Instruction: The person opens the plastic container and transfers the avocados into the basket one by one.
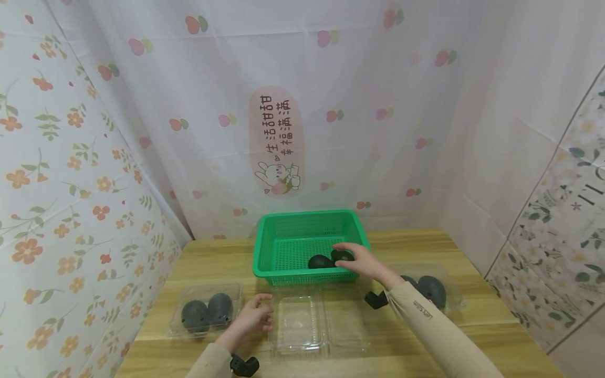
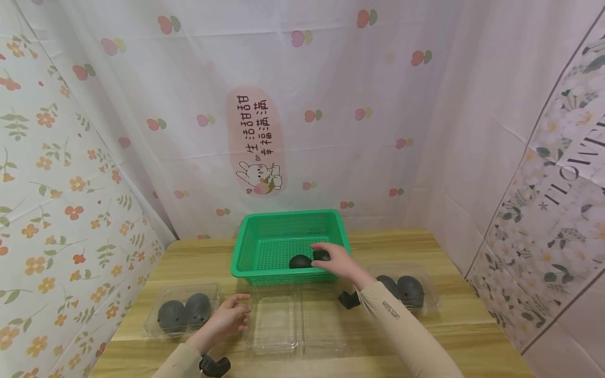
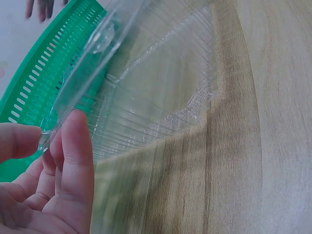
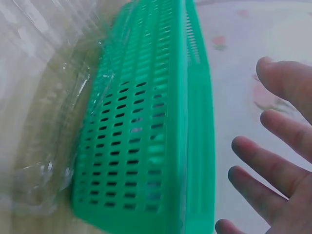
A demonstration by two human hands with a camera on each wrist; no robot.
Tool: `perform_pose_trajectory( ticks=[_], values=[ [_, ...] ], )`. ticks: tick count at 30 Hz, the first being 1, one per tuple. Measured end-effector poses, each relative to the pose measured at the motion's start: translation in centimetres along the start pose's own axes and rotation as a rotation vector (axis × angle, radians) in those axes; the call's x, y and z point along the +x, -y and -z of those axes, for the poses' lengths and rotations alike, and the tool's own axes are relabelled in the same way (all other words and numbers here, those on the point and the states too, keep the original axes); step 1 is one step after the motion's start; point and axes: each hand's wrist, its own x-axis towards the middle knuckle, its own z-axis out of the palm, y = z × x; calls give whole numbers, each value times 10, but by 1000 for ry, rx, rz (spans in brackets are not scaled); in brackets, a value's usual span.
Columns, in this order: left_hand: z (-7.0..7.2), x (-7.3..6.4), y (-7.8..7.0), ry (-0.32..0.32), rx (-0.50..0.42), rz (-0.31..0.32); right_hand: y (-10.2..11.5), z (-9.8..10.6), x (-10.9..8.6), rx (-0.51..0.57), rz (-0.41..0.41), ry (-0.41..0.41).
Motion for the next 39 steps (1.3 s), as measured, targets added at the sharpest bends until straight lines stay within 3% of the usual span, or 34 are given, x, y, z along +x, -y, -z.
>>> perform_pose_trajectory(
  ticks=[3,9,17,21,28,39],
  values=[
    [-1,-1,0,2,-7,-1,-6,6,-26,43,-23,-71],
    [1,0,0,13,-10,-2,-24,22,-76,36,-155,-206],
    [2,-1,-2,9,-4,-6,-62,47,-128,-195,-279,-378],
    [1,-1,-2,9,5,-7,-78,50,-150,-315,-365,-387],
    [-2,-2,-4,-7,26,1,-94,44,-164,-384,-488,-328],
    [-4,-2,-6,-79,135,8,-102,32,-166,-419,-489,-374]
  ],
)
